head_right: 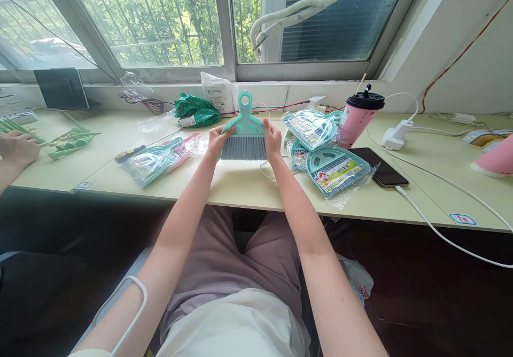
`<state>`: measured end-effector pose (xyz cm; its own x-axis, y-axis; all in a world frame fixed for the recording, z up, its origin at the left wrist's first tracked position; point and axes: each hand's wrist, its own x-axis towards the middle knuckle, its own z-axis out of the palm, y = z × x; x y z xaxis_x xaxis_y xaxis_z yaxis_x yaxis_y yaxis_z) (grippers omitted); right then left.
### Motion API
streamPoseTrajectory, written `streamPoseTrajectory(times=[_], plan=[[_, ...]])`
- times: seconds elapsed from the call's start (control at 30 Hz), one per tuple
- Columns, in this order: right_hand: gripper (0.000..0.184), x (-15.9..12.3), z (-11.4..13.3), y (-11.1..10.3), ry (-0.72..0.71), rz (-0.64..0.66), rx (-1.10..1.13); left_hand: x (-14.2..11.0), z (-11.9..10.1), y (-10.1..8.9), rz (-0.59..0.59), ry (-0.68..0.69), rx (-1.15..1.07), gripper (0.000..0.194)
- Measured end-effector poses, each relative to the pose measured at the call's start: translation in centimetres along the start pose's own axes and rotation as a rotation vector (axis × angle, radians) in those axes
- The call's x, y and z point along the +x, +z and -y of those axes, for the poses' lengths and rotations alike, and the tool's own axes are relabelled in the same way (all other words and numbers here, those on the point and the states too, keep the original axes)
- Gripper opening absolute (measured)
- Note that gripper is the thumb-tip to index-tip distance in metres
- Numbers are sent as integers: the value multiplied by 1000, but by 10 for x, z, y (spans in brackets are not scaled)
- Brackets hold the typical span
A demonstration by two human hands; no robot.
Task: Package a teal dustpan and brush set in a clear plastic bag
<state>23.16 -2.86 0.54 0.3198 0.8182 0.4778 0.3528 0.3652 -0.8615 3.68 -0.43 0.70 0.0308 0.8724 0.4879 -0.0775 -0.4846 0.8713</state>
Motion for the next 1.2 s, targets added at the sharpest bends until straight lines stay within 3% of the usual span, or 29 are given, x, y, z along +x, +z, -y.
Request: streamPoseTrajectory(times=[0.1,0.2,0.27,0.4,0.5,0.77,0.97,1.1,1.2], plan=[[74,10,-10,-4,2,-34,5,7,6,-9,-185,-88,-140,41],[59,12,-19,-4,106,5,-157,15,12,-19,-392,-200,-294,45],[50,6,-21,1,91,136,-337,17,14,-24,-458,-263,-374,49],[44,-17,-16,15,-157,588,-611,14,16,-28,-476,-310,-493,41],[37,-26,-12,18,-168,818,-704,11,18,-28,-476,-337,-522,35],[32,-21,-9,12,-207,630,-870,12,20,-29,-441,-327,-513,32],[56,-16,-8,9,-58,730,-782,11,20,-28,-474,-350,-520,24],[38,-14,-6,7,-52,712,-794,10,20,-28,-456,-345,-499,26],[37,-16,-6,8,-87,715,-811,10,20,-29,-454,-352,-508,28]])
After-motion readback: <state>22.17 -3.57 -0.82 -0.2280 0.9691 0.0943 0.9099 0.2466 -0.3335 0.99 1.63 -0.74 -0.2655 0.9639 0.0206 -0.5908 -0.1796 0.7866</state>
